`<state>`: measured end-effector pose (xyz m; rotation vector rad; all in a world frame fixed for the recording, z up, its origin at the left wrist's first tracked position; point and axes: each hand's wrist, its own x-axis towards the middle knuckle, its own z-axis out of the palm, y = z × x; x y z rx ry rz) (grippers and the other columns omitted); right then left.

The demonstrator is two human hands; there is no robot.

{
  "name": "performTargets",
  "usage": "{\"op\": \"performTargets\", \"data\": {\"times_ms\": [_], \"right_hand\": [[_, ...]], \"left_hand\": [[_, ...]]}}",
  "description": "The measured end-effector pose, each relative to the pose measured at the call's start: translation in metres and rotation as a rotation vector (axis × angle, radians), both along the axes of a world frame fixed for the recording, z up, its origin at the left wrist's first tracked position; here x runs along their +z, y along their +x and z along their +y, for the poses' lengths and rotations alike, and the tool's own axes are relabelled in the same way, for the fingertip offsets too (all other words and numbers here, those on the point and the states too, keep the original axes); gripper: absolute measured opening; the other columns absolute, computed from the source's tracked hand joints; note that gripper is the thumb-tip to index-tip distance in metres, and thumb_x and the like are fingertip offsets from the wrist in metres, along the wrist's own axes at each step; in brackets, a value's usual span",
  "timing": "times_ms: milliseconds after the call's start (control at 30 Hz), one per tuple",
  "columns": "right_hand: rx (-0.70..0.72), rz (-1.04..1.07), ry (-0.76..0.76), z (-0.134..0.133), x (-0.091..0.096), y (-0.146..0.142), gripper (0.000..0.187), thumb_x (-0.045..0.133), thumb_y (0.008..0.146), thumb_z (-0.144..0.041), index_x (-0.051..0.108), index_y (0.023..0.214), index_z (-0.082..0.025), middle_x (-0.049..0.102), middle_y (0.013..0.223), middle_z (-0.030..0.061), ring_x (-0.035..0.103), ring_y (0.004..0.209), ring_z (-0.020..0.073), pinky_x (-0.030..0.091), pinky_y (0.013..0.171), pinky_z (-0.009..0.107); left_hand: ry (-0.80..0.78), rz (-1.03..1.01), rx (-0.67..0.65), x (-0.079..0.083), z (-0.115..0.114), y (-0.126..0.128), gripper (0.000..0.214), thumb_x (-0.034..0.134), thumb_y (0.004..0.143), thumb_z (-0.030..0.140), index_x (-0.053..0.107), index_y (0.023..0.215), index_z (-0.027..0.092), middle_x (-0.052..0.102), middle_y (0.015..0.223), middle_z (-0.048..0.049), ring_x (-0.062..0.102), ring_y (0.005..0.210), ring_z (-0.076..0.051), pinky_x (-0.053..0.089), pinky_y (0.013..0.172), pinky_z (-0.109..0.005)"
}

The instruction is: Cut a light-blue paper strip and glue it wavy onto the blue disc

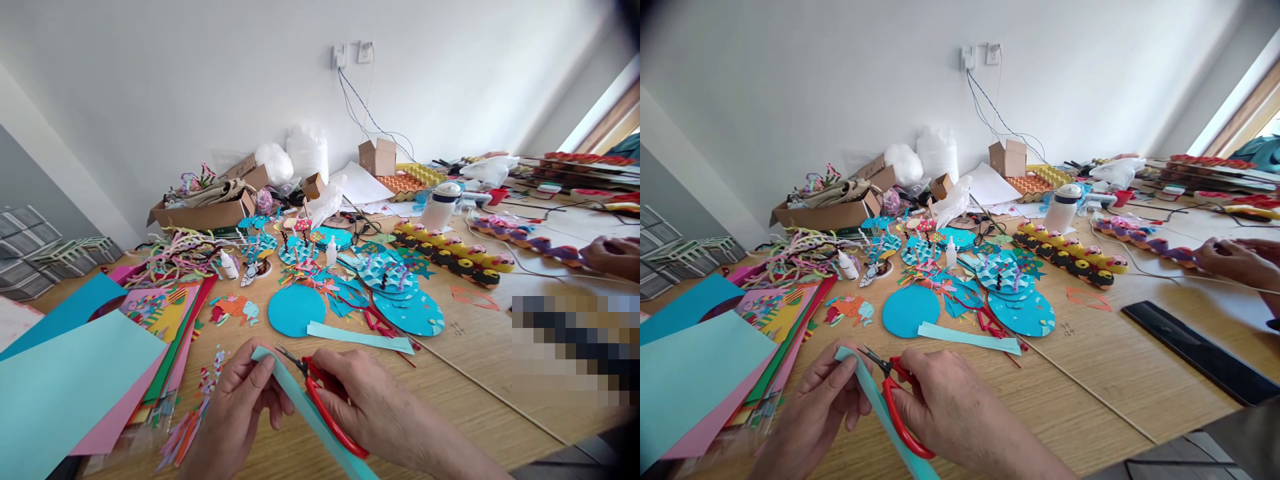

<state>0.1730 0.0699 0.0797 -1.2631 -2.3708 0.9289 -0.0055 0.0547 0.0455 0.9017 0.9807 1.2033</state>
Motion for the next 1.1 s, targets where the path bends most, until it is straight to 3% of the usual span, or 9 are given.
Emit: {"op": "performTargets", "data": {"times_ms": [400,1100], "right_hand": [[0.038,-0.05,0.038,0.0021,0.0029,-0.0031,0.018,0.041,0.085,-0.028,0.052,0.074,-0.018,0.057,0.067,0.0002,0.047,0.06,0.0104,0.029,0.054,0.021],[0.006,-0.027,0.07,0.0038,-0.0067,-0.0063,0.016,0.045,0.083,-0.027,0.052,0.071,-0.019,0.057,0.063,-0.0013,0.043,0.055,0.0089,0.025,0.051,0.021]], "left_hand": [[-0.013,-0.072,-0.033,-0.0008,-0.0012,0.0013,0.019,0.066,0.073,0.034,0.061,0.068,0.017,0.062,0.06,0.0012,0.056,0.047,-0.009,0.042,0.035,-0.014],[-0.017,-0.092,-0.061,-0.0034,-0.0008,0.0005,0.017,0.066,0.074,0.032,0.062,0.069,0.016,0.06,0.054,0.0021,0.058,0.045,-0.01,0.041,0.033,-0.014]]}}
